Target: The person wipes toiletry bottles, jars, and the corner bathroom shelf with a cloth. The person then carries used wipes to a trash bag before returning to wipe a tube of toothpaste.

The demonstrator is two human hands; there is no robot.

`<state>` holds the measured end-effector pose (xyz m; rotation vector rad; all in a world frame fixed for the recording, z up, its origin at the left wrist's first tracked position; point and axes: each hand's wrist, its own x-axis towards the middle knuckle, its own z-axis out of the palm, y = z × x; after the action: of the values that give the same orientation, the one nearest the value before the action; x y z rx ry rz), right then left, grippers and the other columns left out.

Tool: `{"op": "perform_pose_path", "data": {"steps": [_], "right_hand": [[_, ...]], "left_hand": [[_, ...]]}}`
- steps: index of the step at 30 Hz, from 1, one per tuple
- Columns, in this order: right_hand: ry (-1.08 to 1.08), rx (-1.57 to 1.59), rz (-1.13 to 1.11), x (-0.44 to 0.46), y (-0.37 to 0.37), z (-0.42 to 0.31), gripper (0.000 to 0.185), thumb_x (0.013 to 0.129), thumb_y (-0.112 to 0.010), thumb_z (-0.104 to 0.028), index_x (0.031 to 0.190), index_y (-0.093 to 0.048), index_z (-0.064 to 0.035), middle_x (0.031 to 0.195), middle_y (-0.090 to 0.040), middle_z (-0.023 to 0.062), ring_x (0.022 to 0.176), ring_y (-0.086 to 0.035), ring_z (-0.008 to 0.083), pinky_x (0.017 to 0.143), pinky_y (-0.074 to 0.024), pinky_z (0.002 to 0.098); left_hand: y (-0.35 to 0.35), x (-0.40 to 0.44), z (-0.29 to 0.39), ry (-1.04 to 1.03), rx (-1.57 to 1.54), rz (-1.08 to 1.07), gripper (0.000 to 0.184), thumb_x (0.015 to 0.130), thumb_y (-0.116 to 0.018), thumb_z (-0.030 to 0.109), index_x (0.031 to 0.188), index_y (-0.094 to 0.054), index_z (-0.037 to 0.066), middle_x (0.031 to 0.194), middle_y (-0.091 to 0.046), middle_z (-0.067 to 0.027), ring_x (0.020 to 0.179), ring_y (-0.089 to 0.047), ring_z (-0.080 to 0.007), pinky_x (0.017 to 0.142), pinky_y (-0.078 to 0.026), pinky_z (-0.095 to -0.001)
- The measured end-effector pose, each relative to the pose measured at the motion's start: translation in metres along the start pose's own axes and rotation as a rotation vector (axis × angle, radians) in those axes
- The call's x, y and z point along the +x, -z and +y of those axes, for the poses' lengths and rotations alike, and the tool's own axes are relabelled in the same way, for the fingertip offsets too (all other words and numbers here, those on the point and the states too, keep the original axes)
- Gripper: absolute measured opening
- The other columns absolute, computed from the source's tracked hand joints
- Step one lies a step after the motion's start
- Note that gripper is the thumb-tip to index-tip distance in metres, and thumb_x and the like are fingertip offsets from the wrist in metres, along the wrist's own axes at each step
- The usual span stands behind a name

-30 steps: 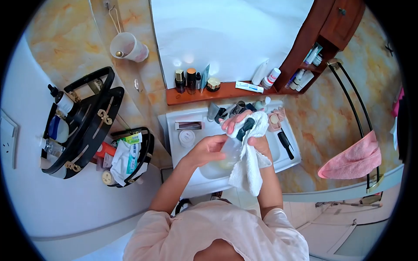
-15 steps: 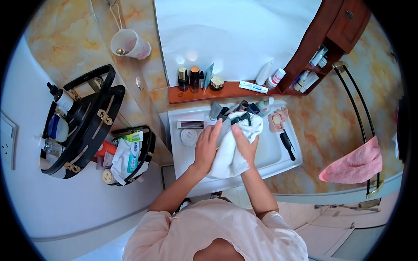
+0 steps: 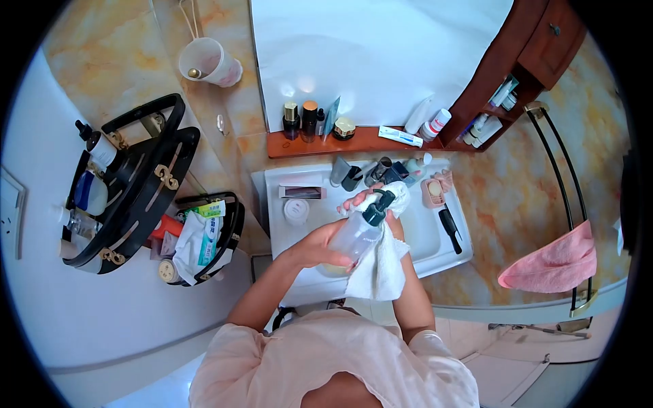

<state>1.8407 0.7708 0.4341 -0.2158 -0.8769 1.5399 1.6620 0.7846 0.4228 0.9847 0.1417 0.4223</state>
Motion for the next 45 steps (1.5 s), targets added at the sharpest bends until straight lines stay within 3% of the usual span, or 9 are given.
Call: {"op": "perform_pose_path", "data": {"steps": [5,10,12,19,22,26,31,39,45], "right_hand": [[0.128,-0.126,0.228,-0.005,-0.024,-0.008,0.075,0.088,-0.054,-0.050,0.141,-0.025,-0.0050,0.141,-0.037,0.0169,0.127,-0.042,0.0281,0.106,-0.0332,0.0412],[0.212,-0.466,0.227,-0.011,-0.039,-0.012,0.086,0.087,-0.054,-0.054,0.144,-0.018,-0.0006,0.147,-0.032,0.0133,0.131,-0.034,0.0223,0.109,-0.0220,0.0333],[0.165,-0.448,0.339,-0.020,-0.039,-0.006,0.068,0.086,-0.064,-0.031,0.138,-0.033,0.0000,0.134,-0.047,0.0143,0.122,-0.045,0.0224,0.105,-0.0305,0.0340],[0.063,-0.161,-0.049,-0.013,-0.026,-0.017,0.046,0.070,-0.079,-0.024,0.103,-0.053,-0.0030,0.088,-0.062,0.0147,0.094,-0.059,0.0304,0.094,-0.0405,0.0481],[-0.030,-0.016,-0.299,-0.011,-0.026,-0.010,0.045,0.072,-0.078,-0.028,0.103,-0.053,-0.0073,0.086,-0.063,0.0122,0.092,-0.058,0.0309,0.090,-0.0400,0.0499],[-0.010,-0.098,-0.202,-0.010,-0.027,-0.011,0.043,0.074,-0.077,-0.027,0.103,-0.052,-0.0078,0.088,-0.064,0.0138,0.089,-0.059,0.0316,0.089,-0.0413,0.0513],[0.059,-0.452,0.092,-0.013,-0.014,-0.026,0.039,0.077,-0.073,-0.010,0.109,-0.051,-0.0022,0.099,-0.063,0.0131,0.094,-0.060,0.0189,0.085,-0.0453,0.0292],[0.276,-0.488,0.813,-0.036,-0.031,0.017,0.041,0.083,-0.065,0.000,0.121,-0.049,-0.0027,0.114,-0.056,0.0060,0.103,-0.054,0.0144,0.091,-0.0420,0.0276],[0.432,-1.109,0.521,-0.033,-0.027,0.020,0.056,0.075,-0.066,-0.001,0.128,-0.047,-0.0010,0.131,-0.046,0.0160,0.121,-0.044,0.0277,0.103,-0.0316,0.0373]], "left_hand": [[-0.012,0.001,-0.002,-0.328,0.717,0.508,0.072,0.067,-0.081,0.017,0.126,-0.043,0.002,0.106,-0.059,-0.0087,0.099,-0.059,-0.0213,0.086,-0.046,-0.0345],[-0.014,0.010,-0.008,-0.459,1.230,0.754,0.059,0.072,-0.076,0.018,0.119,-0.044,0.001,0.106,-0.059,-0.0199,0.096,-0.060,-0.0372,0.081,-0.047,-0.0378],[-0.015,0.009,-0.011,-0.489,1.273,0.745,0.059,0.072,-0.075,0.017,0.119,-0.044,0.000,0.107,-0.057,-0.0225,0.097,-0.058,-0.0424,0.081,-0.047,-0.0386],[-0.009,-0.006,-0.019,-0.143,0.565,0.109,0.079,0.069,-0.080,0.015,0.133,-0.037,-0.002,0.117,-0.055,-0.0094,0.109,-0.053,-0.0197,0.094,-0.041,-0.0317],[0.005,-0.008,-0.030,0.016,0.018,-0.412,0.065,0.073,-0.077,0.021,0.124,-0.044,-0.001,0.099,-0.061,-0.0086,0.084,-0.060,-0.0188,0.078,-0.048,-0.0334],[-0.001,-0.010,-0.030,-0.070,-0.078,-0.377,0.061,0.074,-0.076,0.018,0.123,-0.044,0.000,0.097,-0.060,-0.0089,0.085,-0.059,-0.0170,0.078,-0.048,-0.0342],[-0.012,-0.013,-0.011,-0.303,0.782,0.285,0.066,0.071,-0.078,0.023,0.121,-0.043,0.000,0.104,-0.061,-0.0115,0.091,-0.061,-0.0273,0.085,-0.046,-0.0380],[-0.023,0.009,-0.014,-0.354,1.180,0.750,0.058,0.071,-0.076,0.020,0.117,-0.044,0.004,0.102,-0.060,-0.0214,0.093,-0.059,-0.0403,0.078,-0.048,-0.0430],[-0.020,0.022,-0.022,-0.400,1.336,0.857,0.067,0.067,-0.073,0.010,0.123,-0.038,-0.002,0.106,-0.054,-0.0259,0.095,-0.055,-0.0442,0.081,-0.046,-0.0443]]}}
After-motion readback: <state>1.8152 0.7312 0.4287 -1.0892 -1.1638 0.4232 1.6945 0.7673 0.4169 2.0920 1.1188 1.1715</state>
